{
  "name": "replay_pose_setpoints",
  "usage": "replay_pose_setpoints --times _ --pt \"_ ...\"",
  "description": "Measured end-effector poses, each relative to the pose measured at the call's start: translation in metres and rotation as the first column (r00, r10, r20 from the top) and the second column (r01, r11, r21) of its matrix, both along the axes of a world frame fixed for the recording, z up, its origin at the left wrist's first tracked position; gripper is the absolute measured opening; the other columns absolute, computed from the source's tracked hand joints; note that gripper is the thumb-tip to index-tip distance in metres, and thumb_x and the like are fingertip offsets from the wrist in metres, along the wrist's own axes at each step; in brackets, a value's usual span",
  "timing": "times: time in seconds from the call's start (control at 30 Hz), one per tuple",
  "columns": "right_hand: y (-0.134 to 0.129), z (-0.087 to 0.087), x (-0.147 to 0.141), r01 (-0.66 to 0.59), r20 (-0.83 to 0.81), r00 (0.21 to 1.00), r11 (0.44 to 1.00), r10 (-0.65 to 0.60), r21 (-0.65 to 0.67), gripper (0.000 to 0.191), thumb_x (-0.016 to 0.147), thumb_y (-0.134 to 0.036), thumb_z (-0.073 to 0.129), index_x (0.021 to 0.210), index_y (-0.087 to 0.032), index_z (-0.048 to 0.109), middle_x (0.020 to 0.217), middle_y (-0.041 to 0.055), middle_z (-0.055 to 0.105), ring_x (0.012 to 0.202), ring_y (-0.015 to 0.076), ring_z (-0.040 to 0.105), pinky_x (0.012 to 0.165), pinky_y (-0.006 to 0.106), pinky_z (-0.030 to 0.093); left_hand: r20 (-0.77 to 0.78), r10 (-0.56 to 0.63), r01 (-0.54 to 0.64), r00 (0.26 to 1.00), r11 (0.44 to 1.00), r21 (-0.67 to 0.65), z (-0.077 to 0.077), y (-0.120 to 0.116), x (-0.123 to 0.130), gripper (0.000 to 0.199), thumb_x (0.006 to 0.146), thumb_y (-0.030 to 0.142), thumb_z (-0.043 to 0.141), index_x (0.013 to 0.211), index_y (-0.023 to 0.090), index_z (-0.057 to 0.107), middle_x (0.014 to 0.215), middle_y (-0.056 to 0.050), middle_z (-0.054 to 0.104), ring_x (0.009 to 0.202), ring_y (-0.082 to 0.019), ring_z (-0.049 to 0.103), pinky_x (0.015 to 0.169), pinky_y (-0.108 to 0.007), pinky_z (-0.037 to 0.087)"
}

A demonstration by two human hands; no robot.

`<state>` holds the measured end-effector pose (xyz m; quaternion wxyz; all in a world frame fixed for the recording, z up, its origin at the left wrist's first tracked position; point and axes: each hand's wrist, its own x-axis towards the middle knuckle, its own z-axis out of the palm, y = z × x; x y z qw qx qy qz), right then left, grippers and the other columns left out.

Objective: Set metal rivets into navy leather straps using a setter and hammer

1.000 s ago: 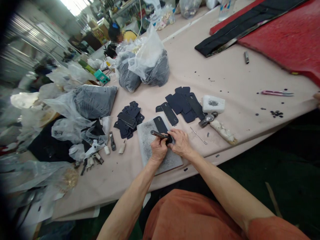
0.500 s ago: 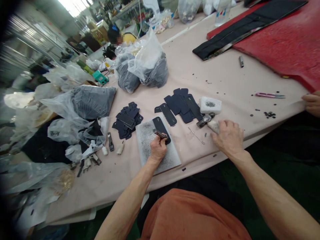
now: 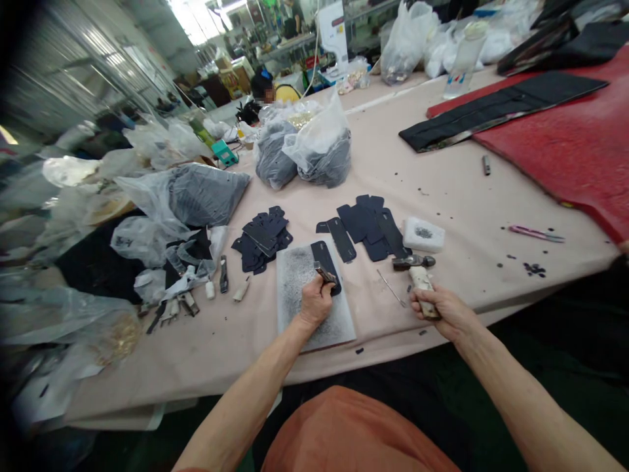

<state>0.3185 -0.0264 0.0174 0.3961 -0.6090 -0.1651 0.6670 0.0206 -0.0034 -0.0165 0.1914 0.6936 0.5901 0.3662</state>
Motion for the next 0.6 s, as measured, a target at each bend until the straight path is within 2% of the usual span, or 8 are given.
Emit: replay_pose_setpoints --times 0.1,0.17,0.27,0.37,0.5,0.6 --pt "0.002 0.007 -0.01 0.088 0.046 0.995 0.996 -0.087 -0.025 0.022 0.065 -0.011 0.067 0.084 -0.018 0.056 0.066 0.0011 0.06 0.045 0.0094 0.052 0.036 0.018 0.04 0.008 -0.003 0.003 1.0 1.0 0.002 0.002 -0.001 0.0 0.017 0.085 0.011 0.054 0.095 0.021 0.064 0.093 -0.005 0.075 0.088 -0.02 0.071 0.082 -0.031 0.056" --pt "0.005 0.012 -0.016 0.097 0.12 0.988 0.995 -0.095 -0.013 0.02 0.065 -0.013 0.067 0.08 -0.017 0.056 0.062 0.0001 0.058 0.041 0.0081 0.048 0.033 0.017 0.035 0.004 -0.001 0.001 1.0 1.0 -0.004 0.003 -0.001 0.001 0.019 0.086 0.01 0.054 0.096 0.021 0.064 0.095 -0.005 0.075 0.09 -0.02 0.071 0.083 -0.031 0.056" --pt "0.009 0.021 -0.026 0.026 0.187 0.982 0.997 -0.04 0.075 0.022 0.063 -0.02 0.07 0.078 -0.018 0.055 0.059 -0.0015 0.057 0.04 0.0083 0.046 0.032 0.018 0.032 0.006 -0.003 0.003 1.0 1.0 -0.013 0.002 -0.002 0.001 0.017 0.086 0.01 0.054 0.094 0.021 0.064 0.093 -0.005 0.075 0.086 -0.019 0.072 0.08 -0.03 0.057" --pt "0.012 0.034 -0.035 -0.083 0.23 0.973 0.978 0.037 0.193 0.028 0.061 -0.027 0.073 0.083 -0.019 0.057 0.057 -0.0044 0.054 0.04 0.0087 0.045 0.032 0.019 0.03 0.012 0.003 -0.002 1.0 1.0 -0.016 0.001 -0.003 0.001 0.015 0.086 0.01 0.054 0.092 0.021 0.064 0.09 -0.004 0.075 0.085 -0.019 0.071 0.078 -0.029 0.056" --pt "0.018 0.064 -0.046 -0.298 0.407 0.901 0.896 0.15 0.33 0.039 0.07 -0.038 0.071 0.104 -0.022 0.062 0.053 -0.006 0.051 0.041 0.0119 0.046 0.036 0.022 0.036 -0.031 0.027 -0.028 0.999 0.999 -0.044 0.0 -0.005 0.002 0.013 0.085 0.013 0.057 0.091 0.021 0.064 0.087 -0.003 0.074 0.083 -0.019 0.071 0.075 -0.028 0.055" --pt "0.023 0.091 -0.054 -0.491 0.643 0.751 0.779 0.151 0.39 0.049 0.076 -0.042 0.067 0.121 -0.024 0.061 0.051 -0.0058 0.052 0.043 0.0144 0.049 0.041 0.025 0.042 -0.057 0.035 -0.039 0.998 0.997 -0.067 0.001 -0.005 0.003 0.012 0.085 0.014 0.058 0.091 0.022 0.065 0.085 -0.002 0.074 0.081 -0.018 0.071 0.073 -0.026 0.055"
